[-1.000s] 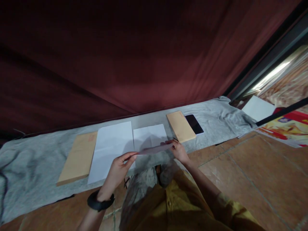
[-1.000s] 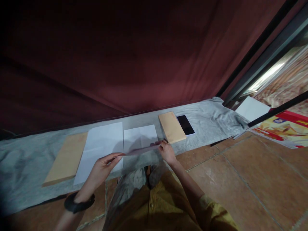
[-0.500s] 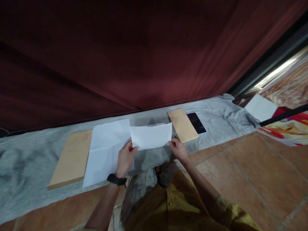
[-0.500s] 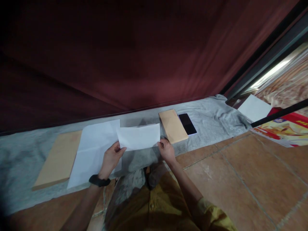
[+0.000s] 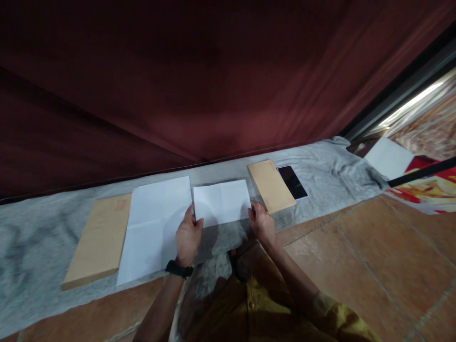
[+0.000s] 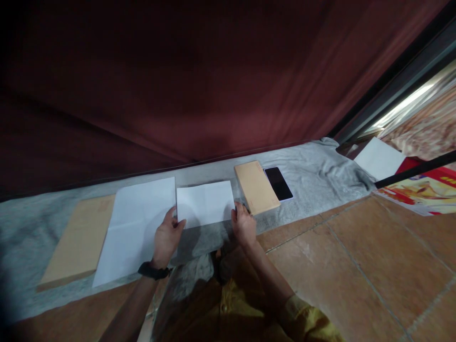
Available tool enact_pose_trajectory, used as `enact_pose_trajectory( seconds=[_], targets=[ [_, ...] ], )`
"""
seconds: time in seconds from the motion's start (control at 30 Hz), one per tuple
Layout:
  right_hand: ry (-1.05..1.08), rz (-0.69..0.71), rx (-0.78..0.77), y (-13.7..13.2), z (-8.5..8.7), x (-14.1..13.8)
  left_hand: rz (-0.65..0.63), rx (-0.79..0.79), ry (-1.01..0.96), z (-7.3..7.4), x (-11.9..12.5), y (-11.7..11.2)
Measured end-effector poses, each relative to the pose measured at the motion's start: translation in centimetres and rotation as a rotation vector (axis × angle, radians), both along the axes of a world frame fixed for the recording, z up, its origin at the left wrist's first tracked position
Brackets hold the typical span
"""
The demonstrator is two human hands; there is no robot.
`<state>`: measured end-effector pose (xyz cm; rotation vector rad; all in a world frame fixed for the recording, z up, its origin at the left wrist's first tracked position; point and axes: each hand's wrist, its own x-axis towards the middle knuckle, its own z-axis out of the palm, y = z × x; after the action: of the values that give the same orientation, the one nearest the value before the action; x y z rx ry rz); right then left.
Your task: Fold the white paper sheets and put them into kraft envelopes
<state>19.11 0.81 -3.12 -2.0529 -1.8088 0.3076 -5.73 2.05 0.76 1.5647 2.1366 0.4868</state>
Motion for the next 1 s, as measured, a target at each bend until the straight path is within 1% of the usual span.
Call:
enact_pose_trajectory(
  seconds=[0.2,0.27,0.33,0.4,0.5,0.57,0.63,0.77,0.87,0.93,1.0],
  targets=[
    [-0.126,0.004,0.020,-0.1,0.4,-0.6,0.006,-0.034,0.030,0.6,0.4,0.1],
    [-0.153,0.009,0.056,-0.3,0.6,-0.7,0.006,-0.048,0.034,0.7,0.5,0.2],
    [-0.153,0.042,0.126,-0.5,0.8,-0.9,0.003,-0.059,0.033,0.7,0.5,0.3],
    [-0.117,0.126,0.208,-0.8,1.1,-1.5,0.003,-0.070,0.033,0.6,0.5,0.4],
    [-0.047,0.339,0.265,-1.0,1.2,-2.9,-0.004,-0.071,0.038,0.6,0.4,0.5],
    [-0.040,0.454,0.251,-1.0,1.0,-3.9,-0.005,-0.067,0.040,0.5,0.3,0.6],
    [-0.062,0.504,0.217,-1.1,0.5,-4.7,-0.004,-0.064,0.028,0.4,0.2,0.5],
    [-0.097,0.534,0.153,-1.4,-0.3,-5.1,-0.012,-0.016,-0.031,-0.1,0.1,0.2],
    [-0.100,0.541,0.150,-1.5,-0.5,-4.9,-0.010,0.022,-0.047,-0.6,-0.1,0.2],
    [-0.101,0.543,0.154,-1.5,-0.4,-4.8,-0.026,0.070,-0.007,-0.8,-0.2,0.0],
    [-0.102,0.543,0.153,-1.5,-0.3,-4.8,-0.064,0.185,0.084,-0.9,0.1,-0.3]
  ],
)
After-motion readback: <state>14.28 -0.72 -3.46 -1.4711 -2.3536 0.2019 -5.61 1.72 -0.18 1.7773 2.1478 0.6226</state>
